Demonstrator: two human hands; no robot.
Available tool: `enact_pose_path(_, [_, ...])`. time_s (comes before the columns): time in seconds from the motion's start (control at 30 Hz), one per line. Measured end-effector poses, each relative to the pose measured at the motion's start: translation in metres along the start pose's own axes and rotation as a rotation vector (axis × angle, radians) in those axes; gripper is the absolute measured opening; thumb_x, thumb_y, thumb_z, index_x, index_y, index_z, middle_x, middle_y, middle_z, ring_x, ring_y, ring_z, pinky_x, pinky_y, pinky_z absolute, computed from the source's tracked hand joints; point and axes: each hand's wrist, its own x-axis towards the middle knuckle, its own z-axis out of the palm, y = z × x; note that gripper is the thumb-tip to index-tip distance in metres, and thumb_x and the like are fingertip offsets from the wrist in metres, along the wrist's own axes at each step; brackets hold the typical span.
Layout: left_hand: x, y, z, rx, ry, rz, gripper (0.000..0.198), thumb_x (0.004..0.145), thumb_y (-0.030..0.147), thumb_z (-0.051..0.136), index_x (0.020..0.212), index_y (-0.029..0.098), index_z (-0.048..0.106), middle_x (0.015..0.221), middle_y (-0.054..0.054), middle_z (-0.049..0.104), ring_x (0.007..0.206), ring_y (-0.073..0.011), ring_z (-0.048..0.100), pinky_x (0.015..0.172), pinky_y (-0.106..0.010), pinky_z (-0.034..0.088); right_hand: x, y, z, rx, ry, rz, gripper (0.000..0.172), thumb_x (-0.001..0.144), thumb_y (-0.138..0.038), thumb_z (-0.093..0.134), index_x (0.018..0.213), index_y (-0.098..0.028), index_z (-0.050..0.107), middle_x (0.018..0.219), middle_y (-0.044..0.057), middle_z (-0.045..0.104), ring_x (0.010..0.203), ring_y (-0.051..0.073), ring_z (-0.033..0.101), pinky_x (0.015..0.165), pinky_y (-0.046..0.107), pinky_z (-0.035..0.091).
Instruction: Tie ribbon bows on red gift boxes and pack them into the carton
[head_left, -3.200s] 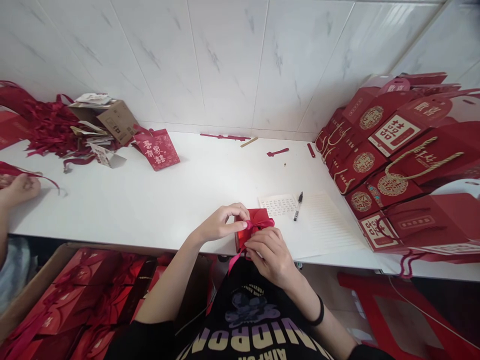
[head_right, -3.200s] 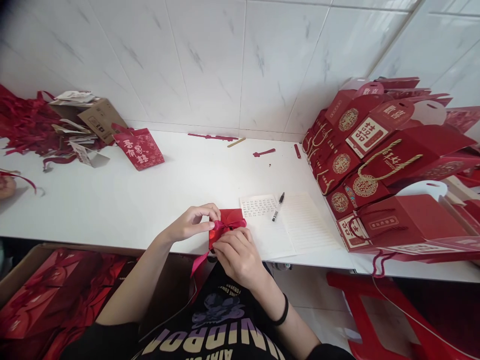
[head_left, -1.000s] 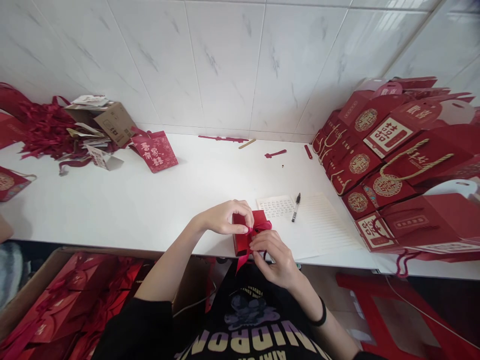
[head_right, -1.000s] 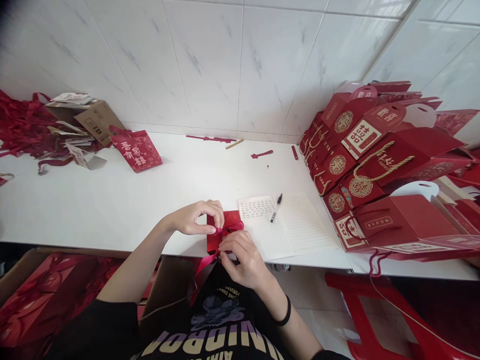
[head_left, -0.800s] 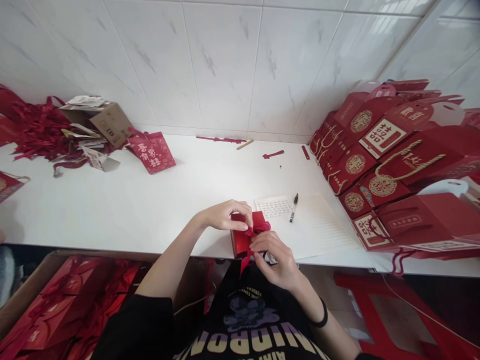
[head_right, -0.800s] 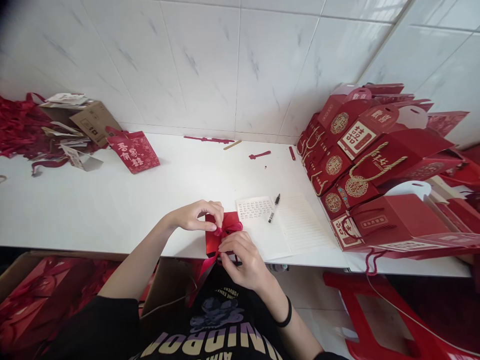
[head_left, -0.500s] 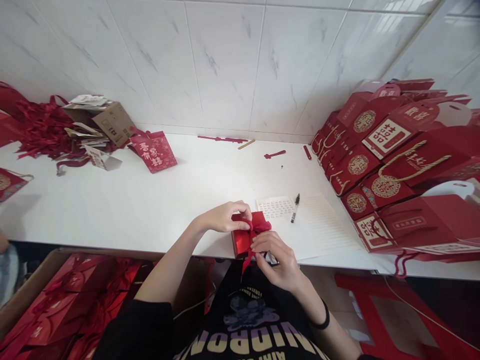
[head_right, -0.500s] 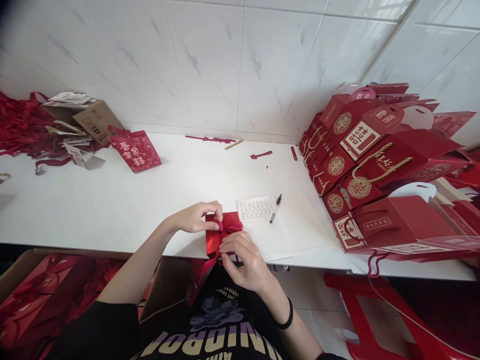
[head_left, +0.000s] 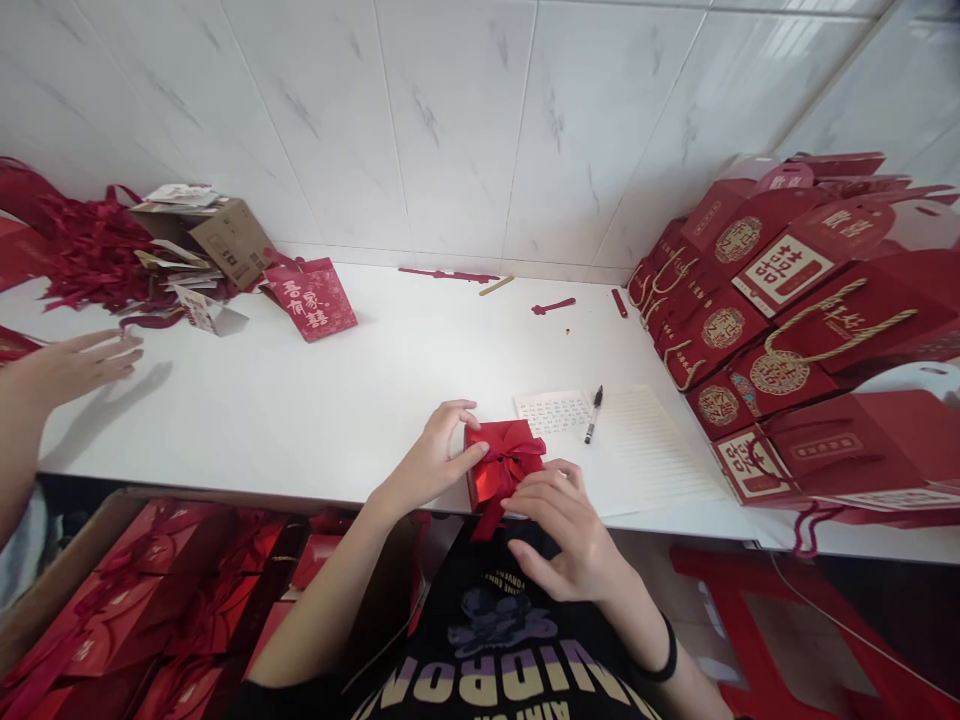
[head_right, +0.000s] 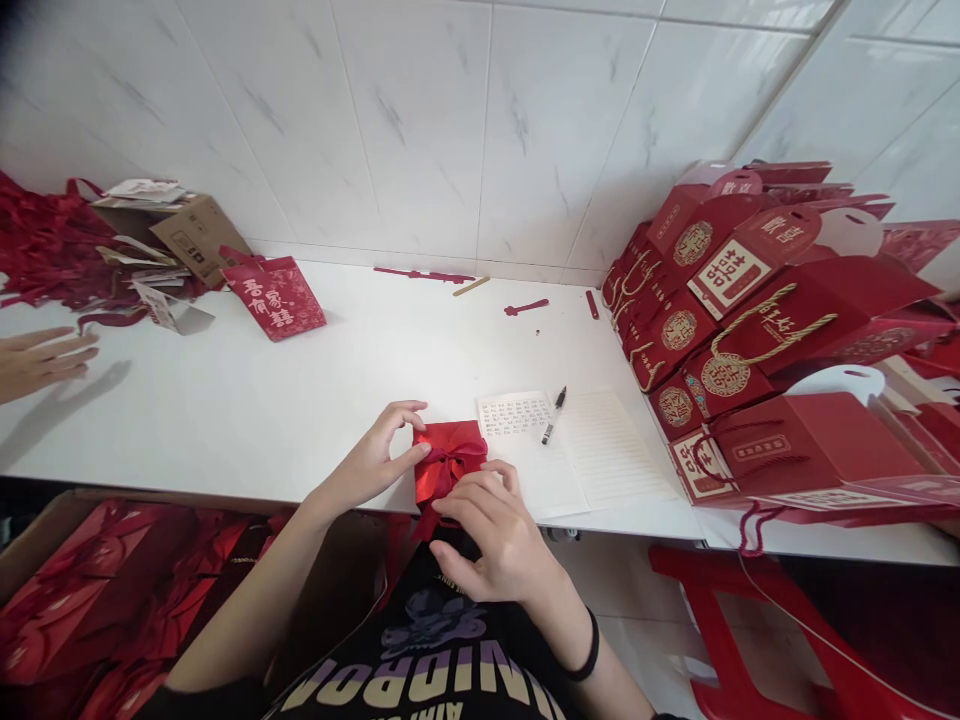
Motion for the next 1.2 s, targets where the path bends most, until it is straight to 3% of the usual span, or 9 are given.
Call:
enact_pose_path(0.1, [-0.011, 0.0, 0.008, 0.03, 0.238, -0.088, 0.016, 0.085, 0.035, 0.05, 0.093, 0.021, 0.048, 0.11, -0.006, 0.054, 0.109, -0.0196, 0.05, 0.095, -0.038, 0.039, 0.0, 0.011, -0.009, -0.071, 0.22, 0.203, 0.011, 0.091, -0.022, 0.045, 0.092, -0.02, 0.056, 0.073, 0.004, 0.059, 0.067, 0.021, 0.054, 0.066, 0.037, 0.04])
enact_pose_path(0.17, [-0.014, 0.003, 0.011, 0.085, 0.241, -0.126, 0.017, 0.084, 0.037, 0.049, 0.08, 0.02, 0.05, 0.09, -0.003, 0.056, 0.092, -0.0189, 0.053, 0.088, -0.036, 0.042, 0.001, 0.024, -0.01, -0.13, 0.286, 0.394, 0.018, 0.093, -0.029, 0.045, 0.079, -0.02, 0.054, 0.067, 0.003, 0.057, 0.064, 0.02, 0.052, 0.063, 0.033, 0.039])
enact_pose_path(0.27, [-0.014, 0.008, 0.018, 0.132, 0.173, -0.12, 0.024, 0.084, 0.037, 0.049, 0.068, 0.02, 0.046, 0.075, -0.001, 0.053, 0.079, -0.0174, 0.051, 0.079, -0.034, 0.042, 0.006, 0.041, -0.004, -0.056, 0.189, 0.56, 0.033, 0.091, -0.043, 0.049, 0.067, -0.02, 0.05, 0.062, 0.002, 0.054, 0.059, 0.018, 0.05, 0.058, 0.03, 0.038])
enact_pose_path(0.37, [-0.013, 0.008, 0.024, 0.112, 0.181, -0.104, 0.027, 0.086, 0.035, 0.046, 0.065, 0.02, 0.04, 0.07, 0.001, 0.049, 0.073, -0.0156, 0.049, 0.072, -0.031, 0.041, 0.01, 0.046, 0.005, 0.112, 0.11, 0.66, 0.038, 0.089, -0.046, 0.049, 0.062, -0.02, 0.046, 0.058, 0.0, 0.05, 0.056, 0.016, 0.046, 0.055, 0.027, 0.037])
enact_pose_path(0.73, [-0.015, 0.0, 0.04, -0.07, 0.266, -0.137, 0.03, 0.087, 0.03, 0.041, 0.061, 0.021, 0.03, 0.065, 0.003, 0.039, 0.061, -0.0117, 0.042, 0.058, -0.025, 0.037, 0.001, 0.051, 0.018, 0.486, 0.207, 0.825, 0.04, 0.083, -0.048, 0.053, 0.059, -0.02, 0.04, 0.056, -0.003, 0.038, 0.053, 0.012, 0.036, 0.052, 0.025, 0.032])
enact_pose_path(0.9, [-0.014, -0.004, 0.041, 0.037, 0.259, -0.118, 0.028, 0.087, 0.028, 0.039, 0.062, 0.021, 0.03, 0.064, 0.002, 0.04, 0.062, -0.0127, 0.043, 0.061, -0.027, 0.039, 0.001, 0.049, 0.02, 0.476, 0.208, 0.836, 0.041, 0.083, -0.05, 0.051, 0.058, -0.02, 0.039, 0.055, -0.003, 0.038, 0.053, 0.012, 0.036, 0.052, 0.024, 0.033])
enact_pose_path(1.03, [-0.011, 0.006, 0.023, 0.175, 0.364, -0.018, 0.009, 0.083, 0.026, 0.047, 0.077, 0.02, 0.044, 0.081, -0.002, 0.052, 0.08, -0.0165, 0.051, 0.077, -0.033, 0.045, -0.001, 0.054, -0.002, 0.265, 0.242, 0.83, 0.041, 0.083, -0.052, 0.049, 0.059, -0.02, 0.043, 0.055, -0.002, 0.042, 0.053, 0.014, 0.04, 0.051, 0.025, 0.036])
enact_pose_path(1.1, [-0.009, 0.018, 0.013, 0.249, 0.31, 0.115, 0.011, 0.082, 0.028, 0.052, 0.086, 0.019, 0.048, 0.098, -0.006, 0.054, 0.098, -0.0199, 0.052, 0.088, -0.037, 0.045, -0.003, 0.065, -0.017, 0.074, 0.319, 0.857, 0.039, 0.083, -0.053, 0.047, 0.061, -0.02, 0.045, 0.055, -0.002, 0.044, 0.053, 0.015, 0.042, 0.052, 0.025, 0.037])
enact_pose_path(1.2, [-0.005, 0.034, 0.007, 0.408, -0.044, 0.289, 0.035, 0.078, 0.042, 0.06, 0.105, 0.02, 0.052, 0.127, -0.01, 0.047, 0.125, -0.0275, 0.039, 0.102, -0.044, 0.037, -0.009, 0.093, -0.033, -0.301, 0.303, 0.901, 0.031, 0.085, -0.046, 0.045, 0.072, -0.019, 0.05, 0.066, 0.004, 0.054, 0.063, 0.019, 0.051, 0.061, 0.029, 0.042])
